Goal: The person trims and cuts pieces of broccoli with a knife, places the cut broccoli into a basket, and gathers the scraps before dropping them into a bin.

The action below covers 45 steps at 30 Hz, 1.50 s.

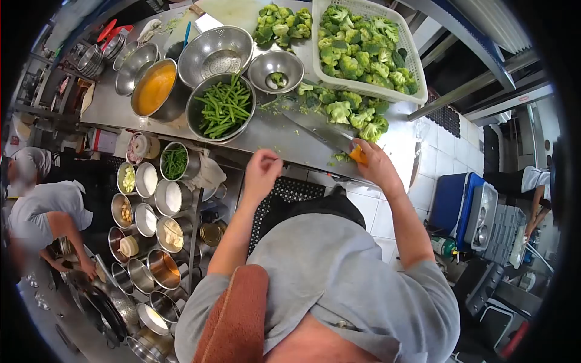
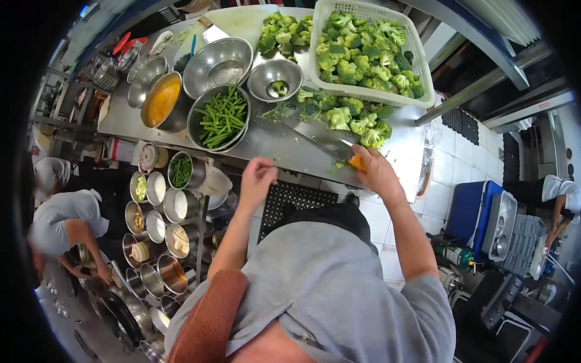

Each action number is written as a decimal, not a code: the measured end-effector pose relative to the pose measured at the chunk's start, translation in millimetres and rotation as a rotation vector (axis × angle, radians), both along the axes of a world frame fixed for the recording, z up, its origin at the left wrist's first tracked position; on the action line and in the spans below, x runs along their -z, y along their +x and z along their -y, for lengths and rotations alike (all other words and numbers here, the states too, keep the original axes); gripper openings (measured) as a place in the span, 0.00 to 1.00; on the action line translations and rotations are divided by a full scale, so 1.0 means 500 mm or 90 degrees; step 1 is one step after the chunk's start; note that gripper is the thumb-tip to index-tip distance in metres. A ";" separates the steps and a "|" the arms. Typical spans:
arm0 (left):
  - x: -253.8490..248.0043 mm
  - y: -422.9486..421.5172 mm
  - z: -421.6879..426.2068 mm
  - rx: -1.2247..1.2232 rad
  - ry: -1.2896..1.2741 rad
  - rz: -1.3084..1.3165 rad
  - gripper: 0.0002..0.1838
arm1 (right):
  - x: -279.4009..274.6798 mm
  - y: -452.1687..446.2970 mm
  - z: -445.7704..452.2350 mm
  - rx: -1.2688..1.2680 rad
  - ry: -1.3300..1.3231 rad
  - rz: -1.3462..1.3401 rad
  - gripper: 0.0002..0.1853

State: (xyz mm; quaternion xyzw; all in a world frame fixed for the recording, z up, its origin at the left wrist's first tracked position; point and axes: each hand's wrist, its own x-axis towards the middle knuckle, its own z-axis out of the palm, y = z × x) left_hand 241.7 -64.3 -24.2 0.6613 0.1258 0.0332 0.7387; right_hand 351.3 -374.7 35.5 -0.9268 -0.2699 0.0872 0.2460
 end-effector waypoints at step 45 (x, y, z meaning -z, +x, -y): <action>-0.169 0.127 0.363 -0.040 0.034 0.134 0.17 | -0.082 0.035 0.089 -0.086 0.459 -0.273 0.26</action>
